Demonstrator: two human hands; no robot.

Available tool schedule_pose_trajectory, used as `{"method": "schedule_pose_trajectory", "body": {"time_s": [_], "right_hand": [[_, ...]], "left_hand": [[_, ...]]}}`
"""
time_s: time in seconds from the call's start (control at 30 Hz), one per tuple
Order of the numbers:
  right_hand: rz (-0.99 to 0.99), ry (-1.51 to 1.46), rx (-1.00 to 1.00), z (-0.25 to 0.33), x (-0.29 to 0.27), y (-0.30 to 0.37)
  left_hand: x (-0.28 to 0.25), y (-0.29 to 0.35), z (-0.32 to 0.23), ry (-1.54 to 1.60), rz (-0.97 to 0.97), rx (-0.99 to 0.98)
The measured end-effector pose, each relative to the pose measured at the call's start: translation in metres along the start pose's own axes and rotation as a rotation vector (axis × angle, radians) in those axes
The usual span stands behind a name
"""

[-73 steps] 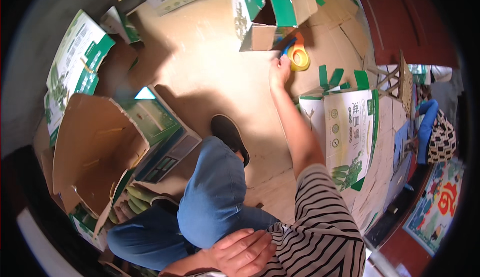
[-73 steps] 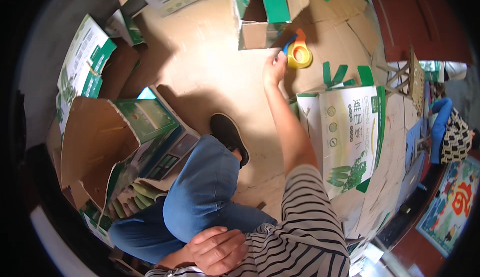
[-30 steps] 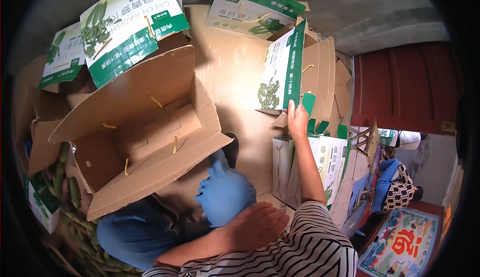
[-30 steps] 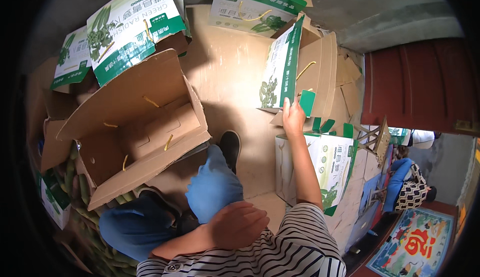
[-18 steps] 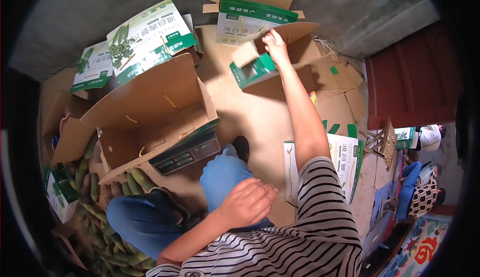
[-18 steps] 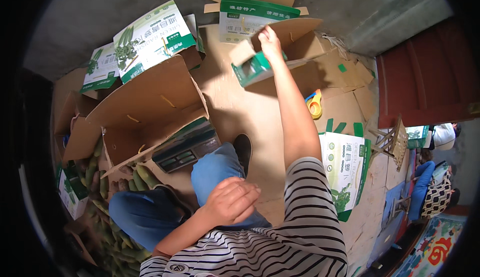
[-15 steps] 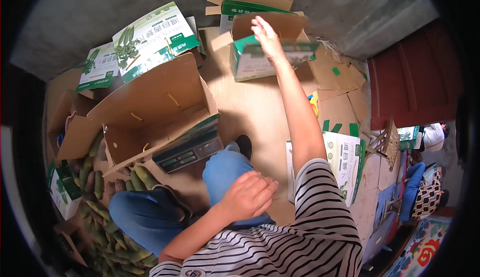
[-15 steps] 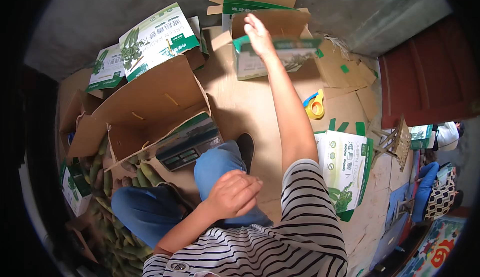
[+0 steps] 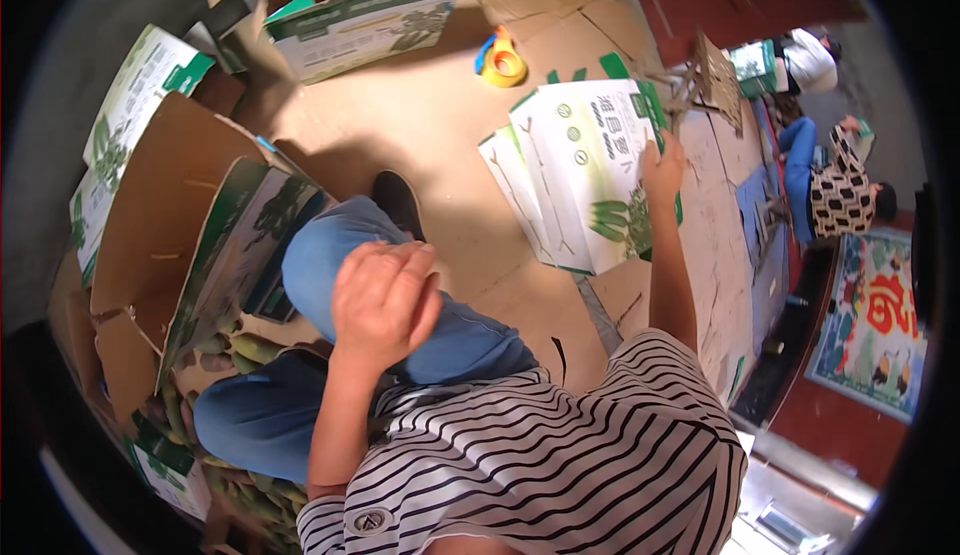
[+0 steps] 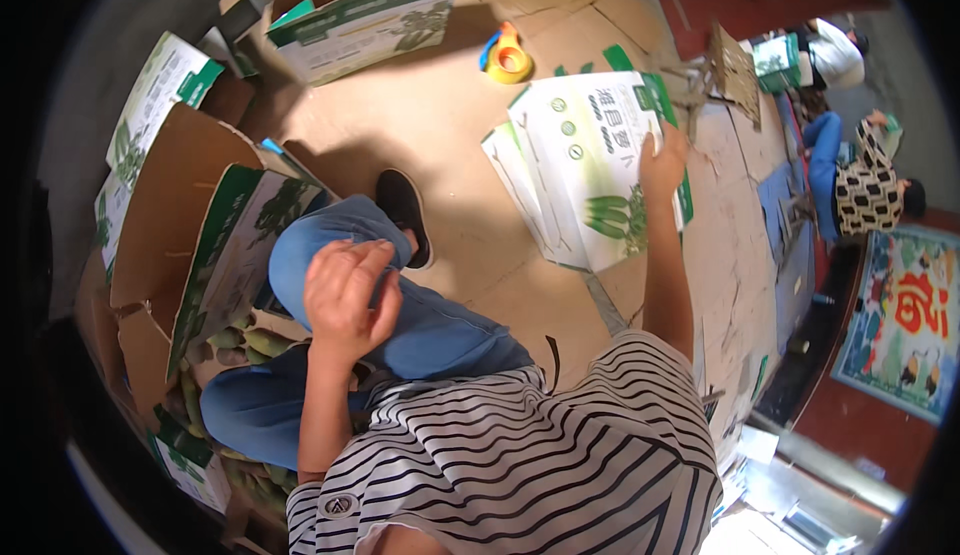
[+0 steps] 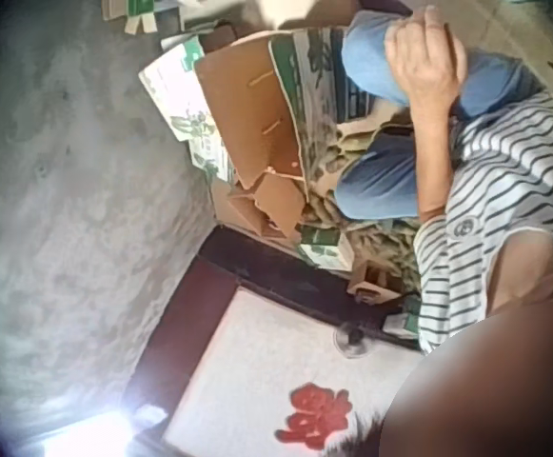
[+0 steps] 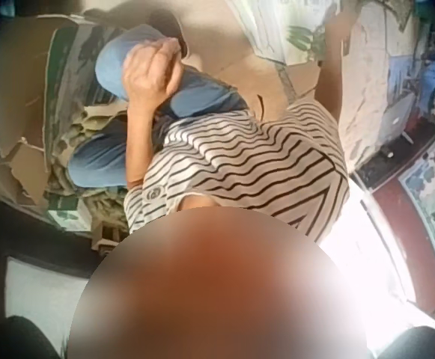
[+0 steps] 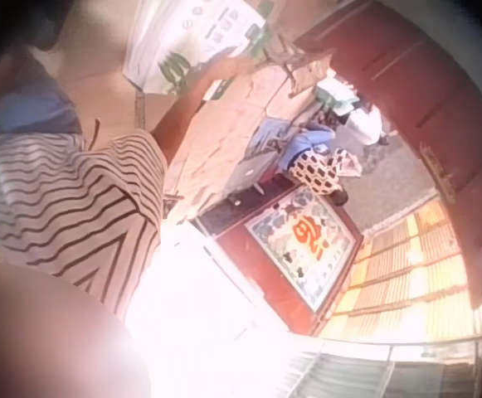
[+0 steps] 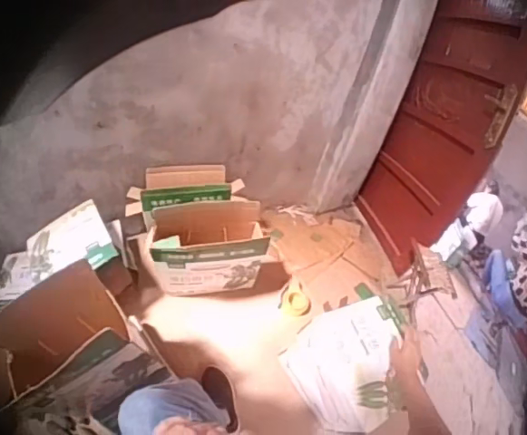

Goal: Packing green radishes into cardboard boxes and weighing them.

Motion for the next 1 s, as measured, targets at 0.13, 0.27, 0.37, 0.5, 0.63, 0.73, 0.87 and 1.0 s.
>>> {"method": "schedule_pose_trajectory", "body": {"time_s": [0.13,0.27,0.37,0.5,0.63,0.73,0.87,1.0], "right_hand": [[0.194,0.192,0.557,-0.145,-0.009,0.067],[0.429,-0.093,0.978,-0.213,0.002,0.111],[0.479,-0.242,1.036,-0.220,0.014,0.124],[0.631,-0.282,1.039,-0.212,0.008,0.122],[1.003,-0.253,1.048,-0.131,-0.014,0.100],[0.930,-0.588,1.028,-0.137,0.005,0.111],[0.850,-1.016,0.970,-0.094,0.031,0.116],[0.728,-1.247,1.037,-0.069,0.018,0.110]], "left_hand": [[0.006,0.002,-0.005,-0.054,0.023,-0.013],[0.007,0.004,-0.009,-0.080,0.025,-0.018],[0.006,0.004,-0.009,-0.112,0.031,-0.020],[0.010,0.004,-0.012,-0.140,0.038,-0.027],[0.007,0.001,-0.014,-0.180,0.051,-0.016],[0.011,-0.002,-0.015,-0.165,0.039,-0.017],[0.013,-0.001,-0.012,-0.165,0.039,-0.016],[0.014,-0.004,-0.015,-0.176,0.044,-0.006]]}}
Point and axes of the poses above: each hand's wrist, its own y-axis away from the middle knuckle, its own x-axis out of the palm, z = x × y, the point moved 3 cm from there along -y, towards the middle knuckle, and after that the axes turned 1 degree about -x, right-handed, at the moved point
